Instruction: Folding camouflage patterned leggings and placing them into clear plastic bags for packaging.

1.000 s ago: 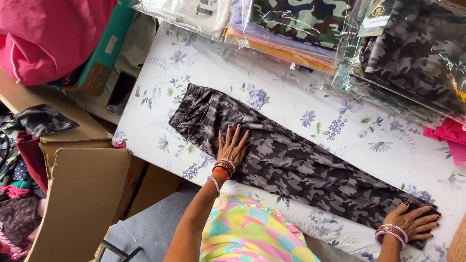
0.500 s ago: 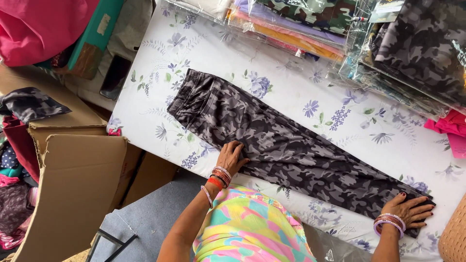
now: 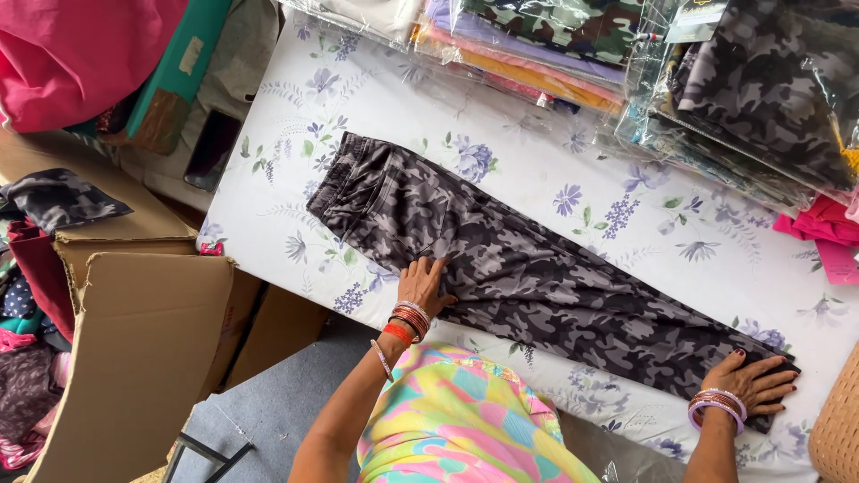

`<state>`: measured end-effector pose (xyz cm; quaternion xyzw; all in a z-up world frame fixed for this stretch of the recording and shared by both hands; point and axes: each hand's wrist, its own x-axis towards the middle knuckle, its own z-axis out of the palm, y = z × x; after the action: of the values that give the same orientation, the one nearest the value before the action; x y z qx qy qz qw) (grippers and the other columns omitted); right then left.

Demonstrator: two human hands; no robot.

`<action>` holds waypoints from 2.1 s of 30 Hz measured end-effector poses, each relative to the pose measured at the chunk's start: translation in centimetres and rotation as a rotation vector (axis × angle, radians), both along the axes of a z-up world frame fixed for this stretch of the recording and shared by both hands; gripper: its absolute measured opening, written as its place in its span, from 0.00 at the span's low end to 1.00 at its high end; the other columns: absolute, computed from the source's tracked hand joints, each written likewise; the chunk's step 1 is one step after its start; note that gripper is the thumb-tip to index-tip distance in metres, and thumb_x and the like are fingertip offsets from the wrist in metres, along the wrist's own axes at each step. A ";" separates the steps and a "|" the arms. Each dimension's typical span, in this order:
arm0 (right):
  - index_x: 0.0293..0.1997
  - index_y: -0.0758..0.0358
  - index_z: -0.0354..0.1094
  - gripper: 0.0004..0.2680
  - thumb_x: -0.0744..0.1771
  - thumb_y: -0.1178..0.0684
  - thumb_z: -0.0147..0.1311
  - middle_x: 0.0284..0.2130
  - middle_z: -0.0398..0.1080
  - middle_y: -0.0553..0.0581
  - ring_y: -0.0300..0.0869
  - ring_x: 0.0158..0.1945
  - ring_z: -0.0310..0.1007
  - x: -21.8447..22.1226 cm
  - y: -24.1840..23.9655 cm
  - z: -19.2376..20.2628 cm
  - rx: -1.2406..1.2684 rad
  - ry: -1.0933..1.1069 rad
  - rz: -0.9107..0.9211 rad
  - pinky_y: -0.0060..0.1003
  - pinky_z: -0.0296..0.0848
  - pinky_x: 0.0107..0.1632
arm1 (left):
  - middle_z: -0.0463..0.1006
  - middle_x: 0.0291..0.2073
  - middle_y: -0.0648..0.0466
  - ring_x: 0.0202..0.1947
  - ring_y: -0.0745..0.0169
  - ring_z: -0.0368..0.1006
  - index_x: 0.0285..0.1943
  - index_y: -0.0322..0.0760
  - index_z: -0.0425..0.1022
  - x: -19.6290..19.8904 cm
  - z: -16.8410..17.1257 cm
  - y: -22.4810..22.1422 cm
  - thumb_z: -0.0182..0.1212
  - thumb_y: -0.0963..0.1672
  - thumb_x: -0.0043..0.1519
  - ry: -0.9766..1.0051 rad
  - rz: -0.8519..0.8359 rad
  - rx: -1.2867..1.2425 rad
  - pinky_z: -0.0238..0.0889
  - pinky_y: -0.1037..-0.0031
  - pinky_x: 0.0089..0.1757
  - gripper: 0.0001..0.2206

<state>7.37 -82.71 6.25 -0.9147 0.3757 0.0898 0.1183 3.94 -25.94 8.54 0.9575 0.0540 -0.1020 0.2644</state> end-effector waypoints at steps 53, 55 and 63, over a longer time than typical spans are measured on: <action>0.78 0.65 0.28 0.31 0.70 0.35 0.31 0.77 0.29 0.67 0.54 0.80 0.25 0.6 8.1 -4.7 0.094 -0.286 0.734 0.57 0.23 0.76 | 0.34 0.79 0.50 0.77 0.48 0.31 0.80 0.59 0.36 12.6 -7.2 1.9 0.29 0.64 0.66 -0.126 -0.304 0.238 0.20 0.41 0.68 0.35; 0.78 0.62 0.29 0.30 0.70 0.34 0.30 0.77 0.29 0.64 0.51 0.80 0.26 1.2 6.8 -5.9 0.027 -0.225 0.769 0.56 0.24 0.76 | 0.32 0.79 0.53 0.78 0.50 0.30 0.80 0.65 0.35 15.2 -3.0 1.7 0.27 0.64 0.65 0.059 -0.410 0.395 0.18 0.40 0.68 0.33; 0.79 0.66 0.33 0.29 0.71 0.38 0.29 0.78 0.34 0.62 0.53 0.80 0.28 2.2 -8.6 -3.7 -0.129 -0.121 0.197 0.61 0.25 0.73 | 0.37 0.80 0.62 0.78 0.54 0.33 0.79 0.74 0.39 21.2 -3.5 13.8 0.30 0.59 0.68 0.150 -0.214 0.604 0.26 0.37 0.66 0.27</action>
<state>9.54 -91.30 2.55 -0.9566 0.2813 0.0213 0.0725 25.11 -12.16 5.04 0.9827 0.0001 -0.1786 -0.0485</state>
